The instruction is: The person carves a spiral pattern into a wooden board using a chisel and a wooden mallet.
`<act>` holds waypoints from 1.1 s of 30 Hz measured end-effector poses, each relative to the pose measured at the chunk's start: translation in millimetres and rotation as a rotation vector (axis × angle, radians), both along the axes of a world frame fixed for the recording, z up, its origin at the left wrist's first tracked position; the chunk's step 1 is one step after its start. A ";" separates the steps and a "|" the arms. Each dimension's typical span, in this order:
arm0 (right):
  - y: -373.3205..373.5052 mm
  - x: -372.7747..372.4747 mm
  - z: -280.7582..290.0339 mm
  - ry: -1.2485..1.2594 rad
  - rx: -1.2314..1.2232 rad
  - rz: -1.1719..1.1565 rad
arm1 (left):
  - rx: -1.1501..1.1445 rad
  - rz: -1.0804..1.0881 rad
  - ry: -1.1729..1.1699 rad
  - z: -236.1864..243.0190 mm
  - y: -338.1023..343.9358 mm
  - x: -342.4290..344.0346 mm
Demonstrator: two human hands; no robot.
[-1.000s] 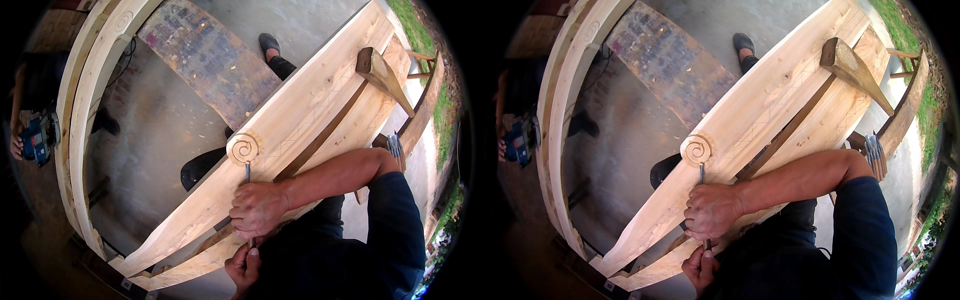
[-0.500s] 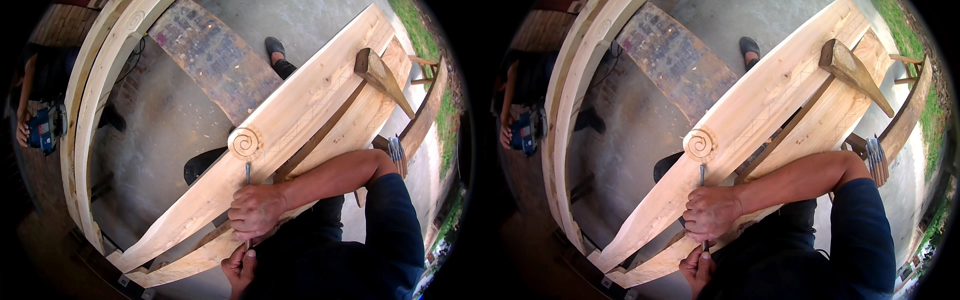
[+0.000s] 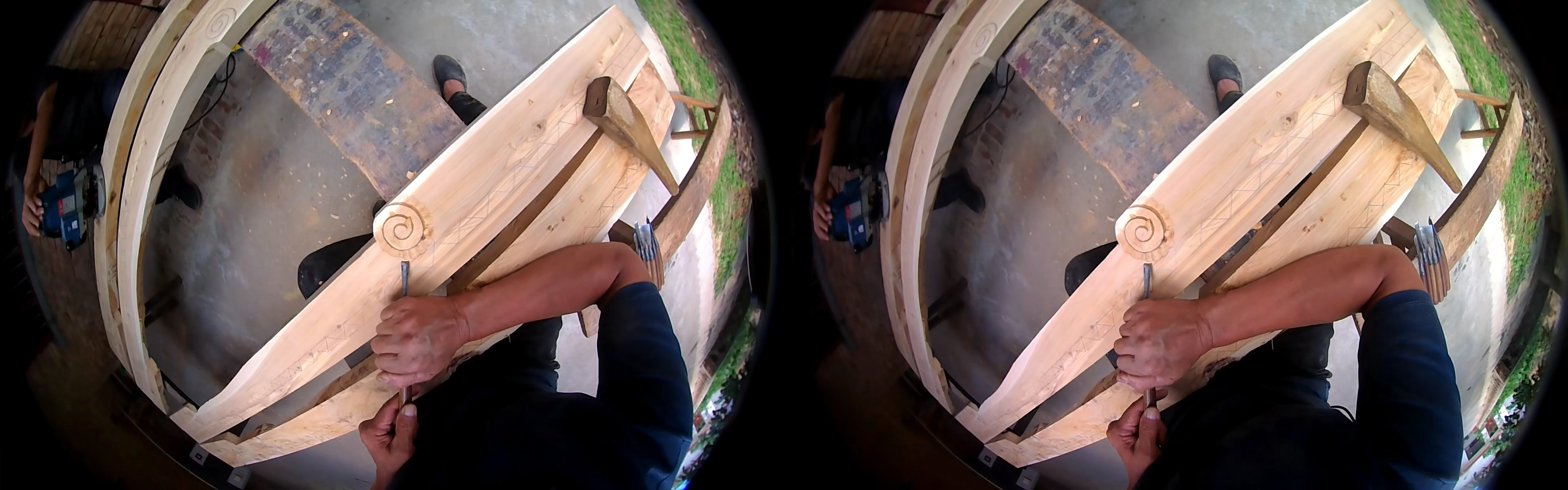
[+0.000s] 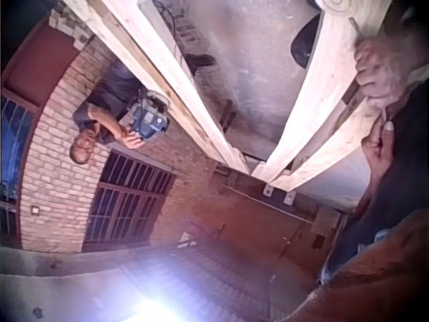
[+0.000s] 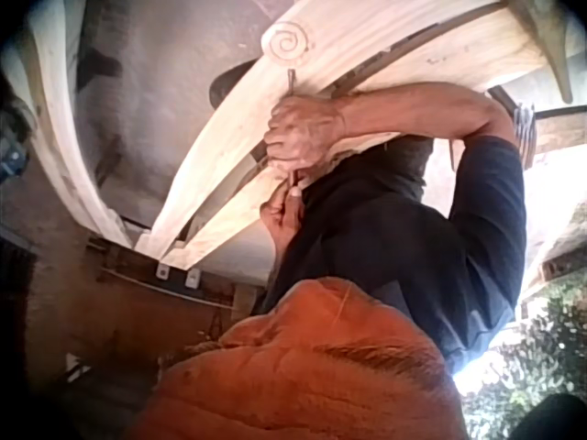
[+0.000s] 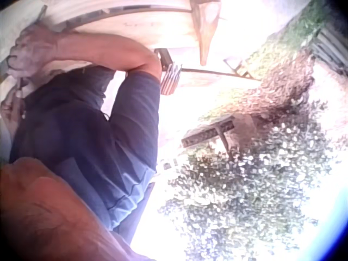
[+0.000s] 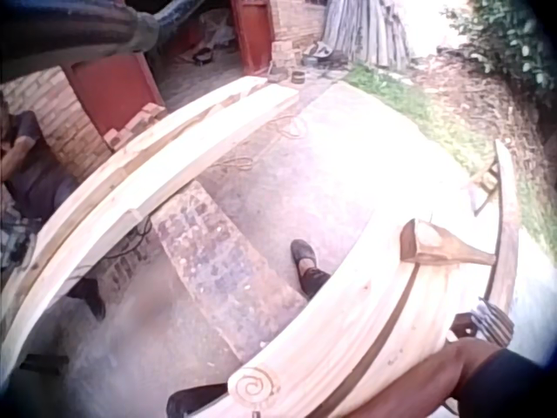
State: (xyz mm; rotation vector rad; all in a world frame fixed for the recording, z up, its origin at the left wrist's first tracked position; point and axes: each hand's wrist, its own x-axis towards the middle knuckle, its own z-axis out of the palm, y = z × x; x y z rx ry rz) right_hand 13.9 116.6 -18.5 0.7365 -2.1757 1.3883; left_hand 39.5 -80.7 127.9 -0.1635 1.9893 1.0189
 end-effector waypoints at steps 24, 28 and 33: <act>0.9 -1.6 -0.2 -0.011 -0.008 0.003 | 0.018 -0.015 0.006 -5.1 -6.2 -0.4; -0.3 -1.2 -0.4 -0.005 -0.005 0.002 | -0.001 -0.015 -0.011 -1.7 -3.0 -2.7; 0.0 -1.6 -1.0 0.008 -0.005 -0.003 | 0.004 -0.036 0.013 -7.4 -10.6 0.3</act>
